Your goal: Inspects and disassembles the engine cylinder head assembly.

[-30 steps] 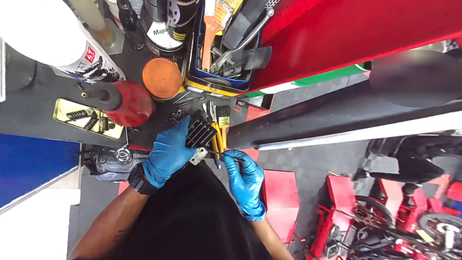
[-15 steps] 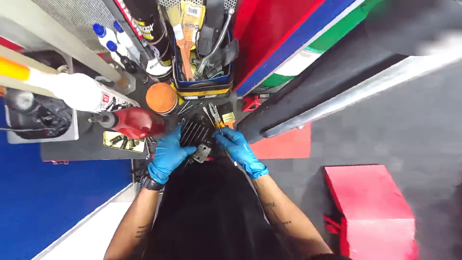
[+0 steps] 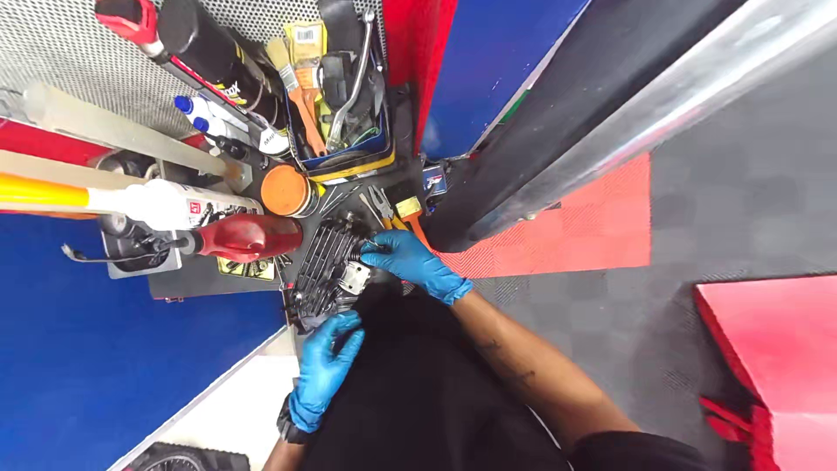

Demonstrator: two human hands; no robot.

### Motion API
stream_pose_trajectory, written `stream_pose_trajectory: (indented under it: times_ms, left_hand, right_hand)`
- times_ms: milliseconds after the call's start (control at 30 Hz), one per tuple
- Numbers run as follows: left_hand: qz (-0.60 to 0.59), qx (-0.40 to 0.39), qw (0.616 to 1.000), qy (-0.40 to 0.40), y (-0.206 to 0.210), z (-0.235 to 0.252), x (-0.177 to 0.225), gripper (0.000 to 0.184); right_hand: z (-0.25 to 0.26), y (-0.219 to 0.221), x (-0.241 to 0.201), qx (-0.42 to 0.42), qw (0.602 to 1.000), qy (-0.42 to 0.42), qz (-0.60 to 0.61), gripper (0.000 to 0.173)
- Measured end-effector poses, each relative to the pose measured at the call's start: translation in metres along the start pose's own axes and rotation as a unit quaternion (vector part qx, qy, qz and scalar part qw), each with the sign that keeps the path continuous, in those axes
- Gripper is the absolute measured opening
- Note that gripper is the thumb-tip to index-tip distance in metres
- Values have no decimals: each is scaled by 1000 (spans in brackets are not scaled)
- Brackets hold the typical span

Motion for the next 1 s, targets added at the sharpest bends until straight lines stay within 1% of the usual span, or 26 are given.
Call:
stream_pose_trajectory:
  times_ms: [33,67,100,167,267,400,500,533,633,700,867,1000]
  left_hand:
    - [-30,-31,997,-64,11,1,-8,43]
    - [-72,-49,990,-112,20,4,-15,55]
    - [-115,-58,981,-142,26,7,-21,65]
    - [-175,-49,971,-156,33,12,-28,72]
    - [-247,-13,958,-142,40,17,-39,76]
    - [-349,10,930,-114,49,20,-55,73]
    - [-419,-5,904,-81,57,27,-66,66]
    - [-436,-14,897,-68,60,31,-68,61]
    - [-484,-19,874,-39,67,41,-72,35]
    - [-509,-21,860,-28,69,43,-77,27]
    - [-537,-14,843,-19,71,44,-82,29]
    - [-543,-16,839,-8,71,45,-82,30]
  right_hand:
    - [1,-1,-1,-4,1000,-2,-11,19]
    - [1,-1,-2,-7,1000,-3,-23,20]
    - [1,-1,-3,-10,999,-3,-35,22]
    - [0,0,-4,-15,998,-5,-54,25]
    - [0,3,-4,-12,998,-19,-61,25]
    - [-3,7,-2,20,996,-50,-66,25]
    - [-5,8,3,37,997,-62,-26,24]
    - [-6,9,5,39,997,-63,-11,23]
    - [-5,10,6,41,997,-63,8,21]
    - [-2,9,5,35,998,-57,5,21]
    - [-1,5,1,7,999,-48,-21,22]
    - [0,3,0,-1,998,-46,-40,23]
Point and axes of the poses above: each hand's wrist, its own z-axis towards the middle knuckle, its own y-axis out of the palm, x = y × z, the point moved 2 cm from there along z, towards the middle knuckle, and after that the axes turned 4 degrees about -x, right-handed, at the moved point
